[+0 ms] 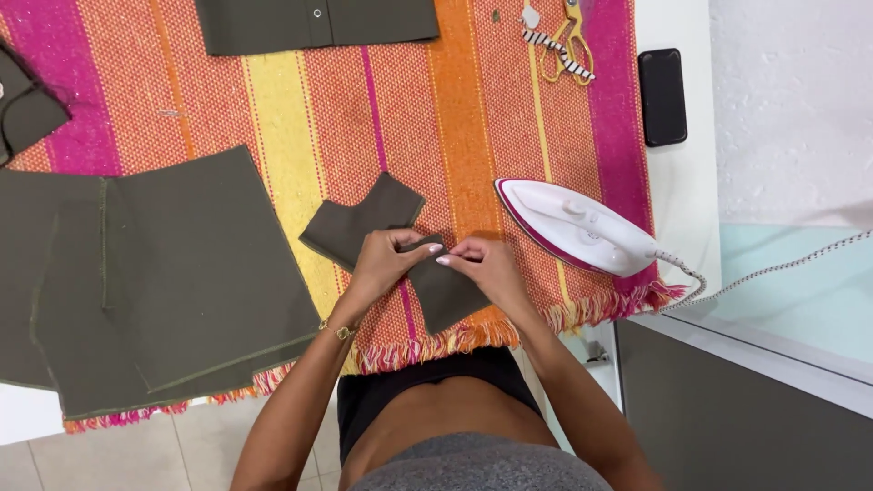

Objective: The person irons small pieces of dark green fabric on a colorful striped mat. They use a white and pink iron to press the fabric pieces, then place small cartoon patches onto them. The person also handles a larger piece of fabric and a completed shirt.

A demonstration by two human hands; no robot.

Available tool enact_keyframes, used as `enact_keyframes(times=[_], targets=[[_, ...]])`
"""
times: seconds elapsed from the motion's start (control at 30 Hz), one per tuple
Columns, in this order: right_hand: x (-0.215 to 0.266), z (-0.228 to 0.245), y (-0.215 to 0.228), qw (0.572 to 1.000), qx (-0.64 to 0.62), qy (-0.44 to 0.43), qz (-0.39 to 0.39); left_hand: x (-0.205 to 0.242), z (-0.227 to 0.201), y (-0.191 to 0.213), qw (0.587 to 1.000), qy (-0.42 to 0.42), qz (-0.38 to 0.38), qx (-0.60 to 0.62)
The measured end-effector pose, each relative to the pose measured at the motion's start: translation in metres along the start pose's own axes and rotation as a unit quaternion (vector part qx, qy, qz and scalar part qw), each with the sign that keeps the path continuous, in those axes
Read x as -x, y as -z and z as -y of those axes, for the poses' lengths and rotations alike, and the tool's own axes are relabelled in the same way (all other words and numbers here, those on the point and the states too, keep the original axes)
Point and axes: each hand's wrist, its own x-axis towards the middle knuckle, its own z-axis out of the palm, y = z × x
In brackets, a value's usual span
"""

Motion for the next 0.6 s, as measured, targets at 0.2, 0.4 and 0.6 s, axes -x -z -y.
enact_keyframes(times=[0.2, 0.4, 0.6], targets=[[-0.001, 0.005, 0.000, 1.000, -0.003, 0.021, -0.007, 0.005, -0.032, -0.001, 0.999, -0.051, -0.006, -0.017], [0.021, -0.023, -0.008, 0.936, 0.217, 0.199, -0.190, -0.014, -0.038, -0.031, 0.987, -0.133, -0.068, -0.067], [0.041, -0.047, -0.028, 0.816, 0.368, 0.399, -0.198, -0.034, -0.023, -0.041, 0.925, -0.302, -0.094, -0.213]])
